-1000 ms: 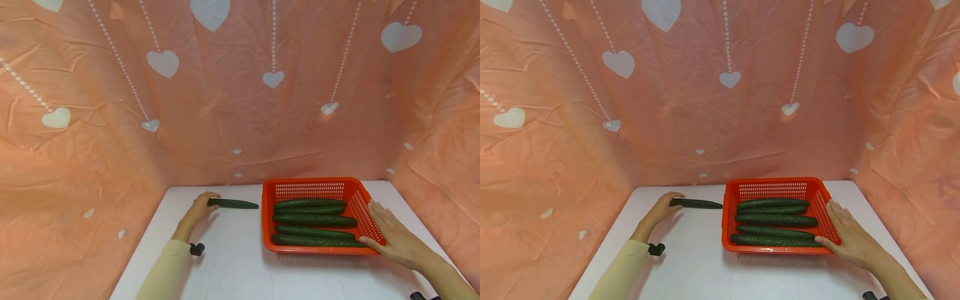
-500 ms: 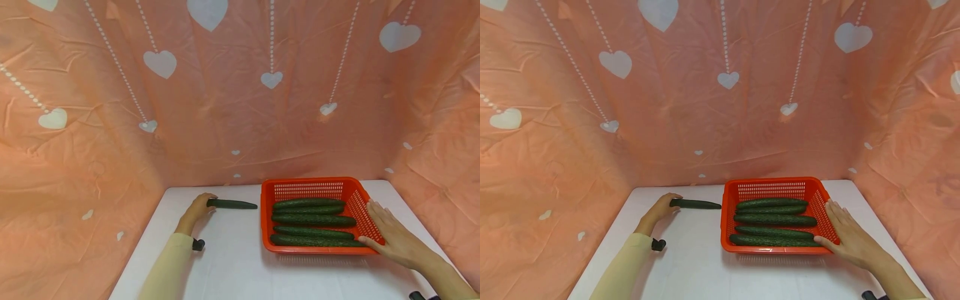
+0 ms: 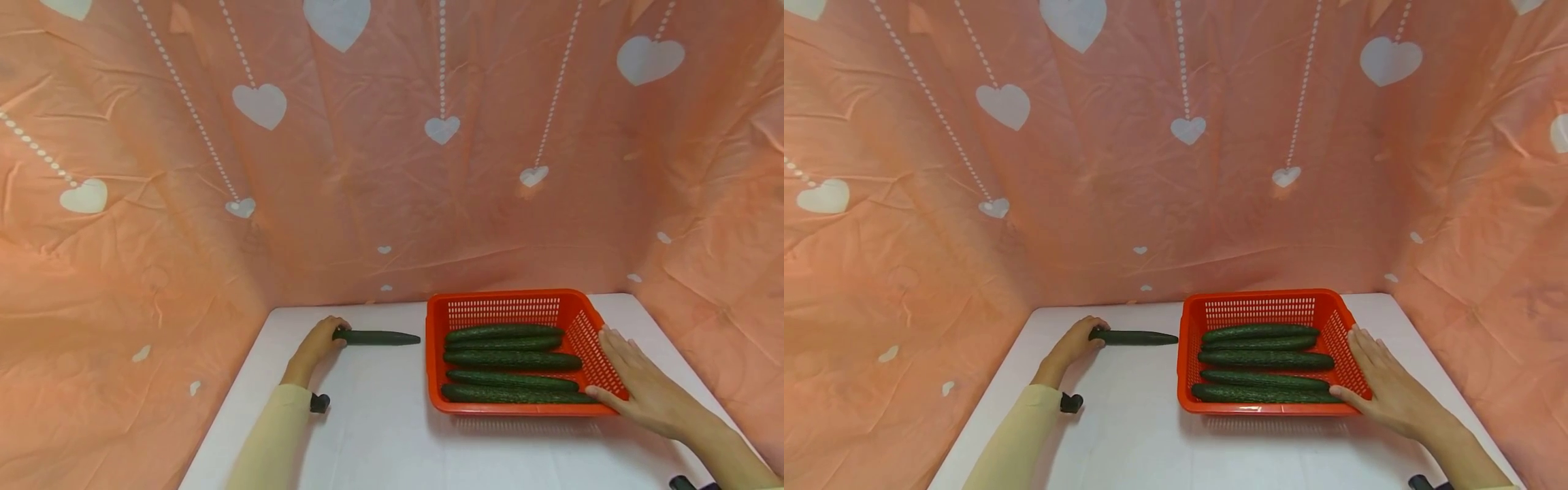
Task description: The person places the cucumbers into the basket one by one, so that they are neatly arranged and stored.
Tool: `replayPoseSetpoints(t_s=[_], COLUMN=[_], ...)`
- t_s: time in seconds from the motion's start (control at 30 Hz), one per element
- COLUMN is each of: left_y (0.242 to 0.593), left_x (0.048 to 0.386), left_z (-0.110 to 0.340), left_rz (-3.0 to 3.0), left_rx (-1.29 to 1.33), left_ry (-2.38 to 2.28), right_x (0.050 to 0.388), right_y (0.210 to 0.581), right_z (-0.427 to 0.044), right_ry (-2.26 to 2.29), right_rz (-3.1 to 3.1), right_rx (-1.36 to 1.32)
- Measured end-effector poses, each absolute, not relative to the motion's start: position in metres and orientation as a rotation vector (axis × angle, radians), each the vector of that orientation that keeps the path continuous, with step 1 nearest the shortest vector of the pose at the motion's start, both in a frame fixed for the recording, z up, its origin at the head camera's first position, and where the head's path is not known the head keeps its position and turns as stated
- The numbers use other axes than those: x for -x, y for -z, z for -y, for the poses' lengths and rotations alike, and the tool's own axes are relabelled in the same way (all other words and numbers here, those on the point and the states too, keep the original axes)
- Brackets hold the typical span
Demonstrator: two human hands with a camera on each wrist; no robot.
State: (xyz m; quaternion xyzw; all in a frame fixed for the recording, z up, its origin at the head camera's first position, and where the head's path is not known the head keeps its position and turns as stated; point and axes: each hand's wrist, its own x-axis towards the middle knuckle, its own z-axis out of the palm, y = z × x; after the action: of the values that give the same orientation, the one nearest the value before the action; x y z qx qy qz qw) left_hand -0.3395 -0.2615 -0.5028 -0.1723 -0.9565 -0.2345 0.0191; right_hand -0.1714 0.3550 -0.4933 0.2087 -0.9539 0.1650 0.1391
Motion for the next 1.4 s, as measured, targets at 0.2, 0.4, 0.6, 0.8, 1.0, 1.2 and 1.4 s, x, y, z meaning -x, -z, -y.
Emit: replayPoseSetpoints(t_s=[0.2,0.4,0.6,0.8,1.0,1.2,1.4], left_y=[0.508,0.509,0.503,0.492,0.482,0.467,0.451], left_x=[0.335,0.331,0.324,0.316,0.309,0.302,0.295], left_z=[0.27,0.278,0.28,0.279,0.283,0.283,0.275], left_rz=[2.997,3.001,2.942,2.887,2.806,2.732,2.707], left_rx=[0.545,0.608,0.623,0.603,0.589,0.553,0.53], left_ry=[0.723,0.82,0.915,0.975,0.985,0.969,0.971], right_x=[0.173,0.173,0.173,0.173,0.173,0.173,0.173], right_y=[0.495,0.497,0.496,0.496,0.497,0.496,0.496], right_z=[-0.356,-0.356,-0.356,-0.356,-0.356,-0.356,-0.357], right_ry=[-0.477,-0.479,-0.466,-0.465,-0.469,-0.47,-0.47], right_rz=[2.754,2.74,2.751,2.746,2.736,2.73,2.723], right_rx=[-0.604,-0.607,-0.598,-0.61,-0.617,-0.625,-0.629])
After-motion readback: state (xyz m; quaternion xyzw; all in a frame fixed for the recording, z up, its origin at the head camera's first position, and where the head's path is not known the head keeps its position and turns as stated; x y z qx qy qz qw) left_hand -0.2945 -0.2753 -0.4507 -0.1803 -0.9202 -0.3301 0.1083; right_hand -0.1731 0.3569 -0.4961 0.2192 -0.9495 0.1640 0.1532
